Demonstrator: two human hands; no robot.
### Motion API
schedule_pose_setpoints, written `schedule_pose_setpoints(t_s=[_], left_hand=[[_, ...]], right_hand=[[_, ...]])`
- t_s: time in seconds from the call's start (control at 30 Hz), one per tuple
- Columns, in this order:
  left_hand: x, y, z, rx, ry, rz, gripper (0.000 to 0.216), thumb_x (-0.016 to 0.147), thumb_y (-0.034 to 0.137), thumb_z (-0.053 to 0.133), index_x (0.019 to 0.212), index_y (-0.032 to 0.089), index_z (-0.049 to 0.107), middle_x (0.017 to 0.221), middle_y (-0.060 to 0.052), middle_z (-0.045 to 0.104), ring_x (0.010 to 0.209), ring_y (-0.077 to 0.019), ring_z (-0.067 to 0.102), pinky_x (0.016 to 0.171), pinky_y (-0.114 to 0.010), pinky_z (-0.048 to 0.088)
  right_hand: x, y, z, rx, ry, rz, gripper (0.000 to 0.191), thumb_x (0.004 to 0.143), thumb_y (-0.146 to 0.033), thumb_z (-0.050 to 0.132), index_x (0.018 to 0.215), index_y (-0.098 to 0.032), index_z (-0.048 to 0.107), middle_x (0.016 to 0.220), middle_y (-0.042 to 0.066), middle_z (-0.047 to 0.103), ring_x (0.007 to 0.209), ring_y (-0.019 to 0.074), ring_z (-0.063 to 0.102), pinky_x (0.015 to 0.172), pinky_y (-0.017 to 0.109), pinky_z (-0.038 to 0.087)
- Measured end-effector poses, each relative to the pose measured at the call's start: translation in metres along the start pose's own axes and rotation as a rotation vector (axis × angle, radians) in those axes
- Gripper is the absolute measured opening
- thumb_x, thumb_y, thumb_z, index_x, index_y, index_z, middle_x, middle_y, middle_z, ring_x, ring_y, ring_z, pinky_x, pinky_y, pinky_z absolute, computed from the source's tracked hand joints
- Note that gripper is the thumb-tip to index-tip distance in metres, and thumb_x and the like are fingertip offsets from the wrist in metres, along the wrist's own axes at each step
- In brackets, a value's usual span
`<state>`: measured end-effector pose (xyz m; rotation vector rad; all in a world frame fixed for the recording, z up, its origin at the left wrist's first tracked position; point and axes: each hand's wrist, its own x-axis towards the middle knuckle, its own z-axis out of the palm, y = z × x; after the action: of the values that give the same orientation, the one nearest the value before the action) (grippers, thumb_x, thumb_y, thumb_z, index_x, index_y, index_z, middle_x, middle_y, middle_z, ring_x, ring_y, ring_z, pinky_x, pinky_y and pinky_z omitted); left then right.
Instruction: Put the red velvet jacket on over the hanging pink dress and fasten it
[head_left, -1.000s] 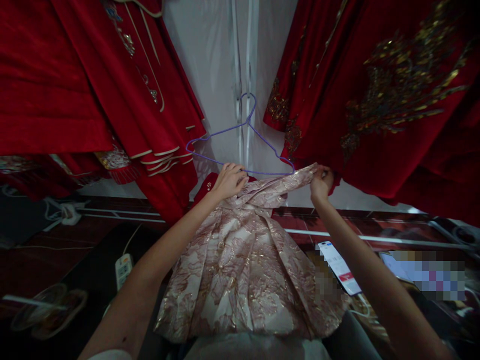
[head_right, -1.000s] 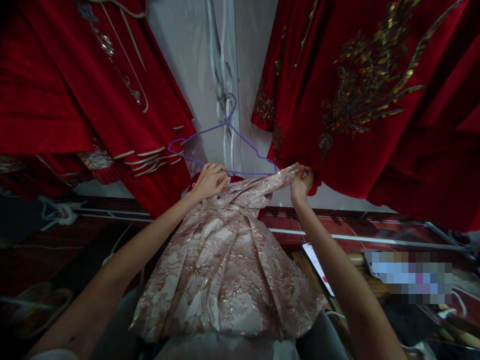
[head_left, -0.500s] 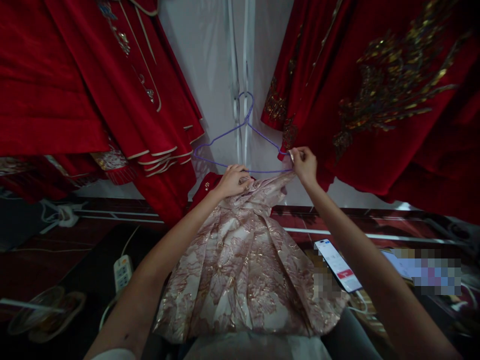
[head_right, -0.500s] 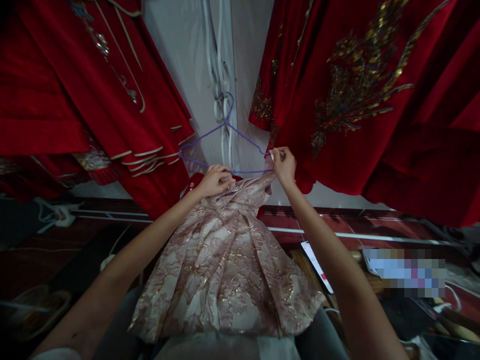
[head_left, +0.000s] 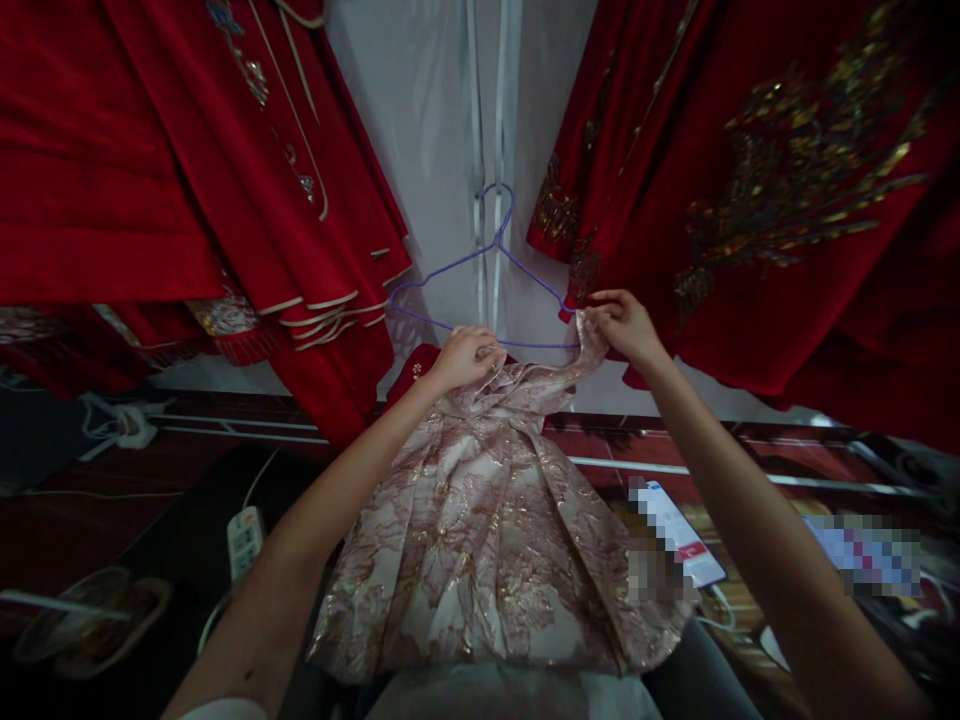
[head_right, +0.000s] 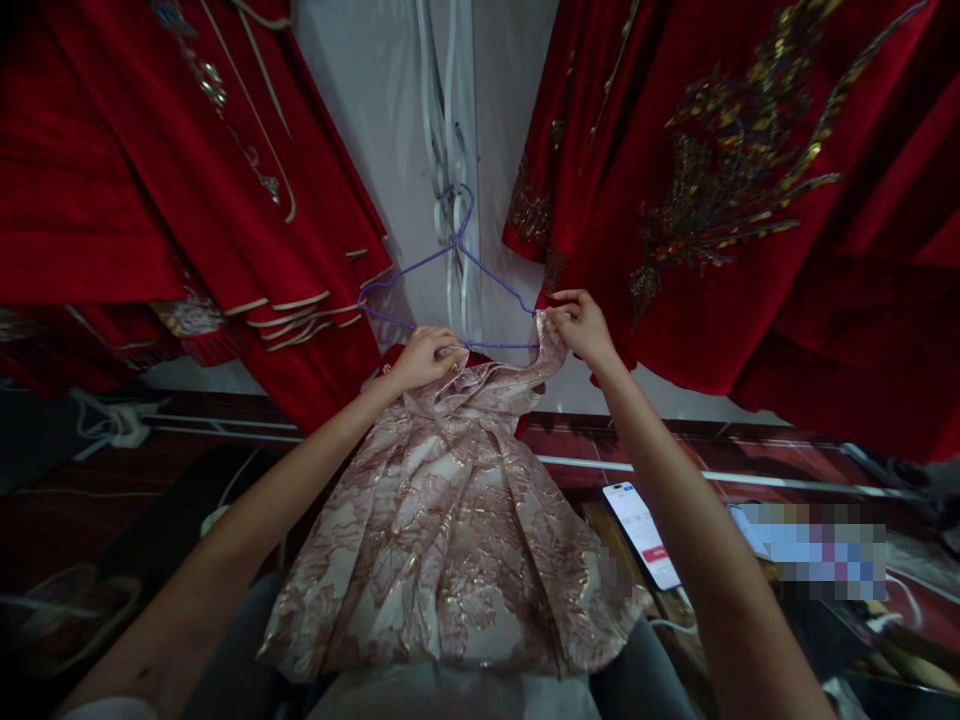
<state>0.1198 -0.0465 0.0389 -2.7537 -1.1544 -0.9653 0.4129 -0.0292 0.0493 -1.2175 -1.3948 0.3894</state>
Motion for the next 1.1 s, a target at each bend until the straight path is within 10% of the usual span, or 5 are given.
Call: schedule_pose_setpoints(t_s=[0.3,0.6,0.83,1.1], left_hand=[[0.006,0.011,0.022,-0.044,-0.004,0.041,0.020,0.084,0.035,0.055,0.085,0.020,0.069,0.108,-0.004,0.066,0.103,-0.0196,0.058,0.093,-0.037,0.038],[0.008,0.010,0.005,-0.101,0.134,0.013,0.027,0.089,0.040,0.048,0.085,0.020,0.066,0.120,-0.006,0.059,0.112,-0.0194,0.052,0.100,-0.036,0.036],[-0.031,-0.066,-0.024,0.184,0.550,-0.625,0.032,0.090,0.043,0.041,0.096,0.020,0.062,0.122,-0.015,0.047,0.117,-0.0307,0.043,0.097,-0.048,0.036],[-0.062,-0.135,-0.024,0.017,0.487,-0.957,0.031,0.091,0.040,0.036,0.093,0.024,0.062,0.114,-0.011,0.052,0.112,-0.0268,0.048,0.096,-0.045,0.041]], right_hand=[[0.010,-0.009,0.007,-0.007,0.279,-0.124,0.026,0.075,-0.035,0.061,0.096,-0.021,0.055,0.077,0.003,0.065,0.070,0.0185,0.064,0.067,0.034,0.050],[0.005,-0.033,0.037,-0.390,0.170,-0.322,0.030,0.089,-0.048,0.045,0.094,-0.021,0.056,0.089,0.006,0.066,0.085,0.0236,0.062,0.087,0.042,0.041],[0.010,-0.032,0.028,-0.346,0.164,-0.347,0.047,0.085,-0.064,0.041,0.090,-0.021,0.059,0.077,0.004,0.062,0.079,0.0215,0.059,0.085,0.039,0.042],[0.015,-0.030,0.025,-0.361,0.155,-0.361,0.049,0.085,-0.065,0.039,0.090,-0.021,0.059,0.078,0.005,0.062,0.078,0.0206,0.058,0.081,0.036,0.043]])
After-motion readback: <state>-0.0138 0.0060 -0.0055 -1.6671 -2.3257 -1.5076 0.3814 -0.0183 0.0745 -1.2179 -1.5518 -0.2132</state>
